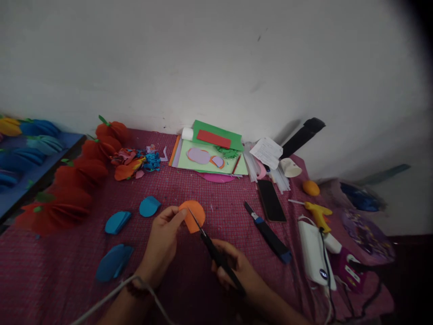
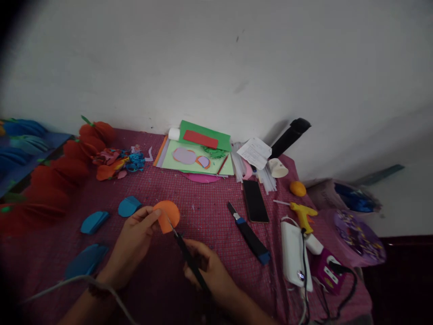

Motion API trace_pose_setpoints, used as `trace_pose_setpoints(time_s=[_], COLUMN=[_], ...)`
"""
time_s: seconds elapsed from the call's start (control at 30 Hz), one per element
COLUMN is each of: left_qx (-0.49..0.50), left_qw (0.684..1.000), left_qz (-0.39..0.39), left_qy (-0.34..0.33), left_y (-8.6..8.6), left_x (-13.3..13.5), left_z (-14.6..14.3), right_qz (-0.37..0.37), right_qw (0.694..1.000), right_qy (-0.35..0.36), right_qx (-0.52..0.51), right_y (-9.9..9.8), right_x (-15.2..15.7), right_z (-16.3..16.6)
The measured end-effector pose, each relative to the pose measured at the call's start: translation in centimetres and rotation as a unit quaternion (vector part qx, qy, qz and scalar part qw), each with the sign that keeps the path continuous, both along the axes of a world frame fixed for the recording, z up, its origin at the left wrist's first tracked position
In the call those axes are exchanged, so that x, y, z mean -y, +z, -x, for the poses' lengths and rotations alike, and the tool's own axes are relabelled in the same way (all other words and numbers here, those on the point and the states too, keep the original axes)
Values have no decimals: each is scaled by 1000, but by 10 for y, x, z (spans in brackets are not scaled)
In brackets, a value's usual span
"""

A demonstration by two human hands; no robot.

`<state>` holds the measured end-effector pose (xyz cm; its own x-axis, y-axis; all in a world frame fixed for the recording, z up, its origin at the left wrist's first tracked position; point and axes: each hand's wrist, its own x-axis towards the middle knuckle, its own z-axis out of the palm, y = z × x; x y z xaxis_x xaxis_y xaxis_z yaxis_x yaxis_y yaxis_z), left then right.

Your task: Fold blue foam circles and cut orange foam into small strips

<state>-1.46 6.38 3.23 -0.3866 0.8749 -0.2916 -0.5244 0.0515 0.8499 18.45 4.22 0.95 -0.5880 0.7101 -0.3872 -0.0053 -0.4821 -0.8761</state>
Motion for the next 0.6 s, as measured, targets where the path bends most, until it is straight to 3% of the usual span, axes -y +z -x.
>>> trace_pose_setpoints(time_s=[0.33, 0.6], left_qx=[-17, 86], left_qw=[999, 993], left_qz=[24, 50], left_qy=[-16, -59], left_y=[-3, -7], left_x=[0, 2], left_z=[-4, -10], right_qz=[9, -9], right_qw=[1000, 1000], right_qy=[7, 12], right_qx=[-1, -18], right_y=[1, 17], right_x=[1, 0], right_z=[-1, -2])
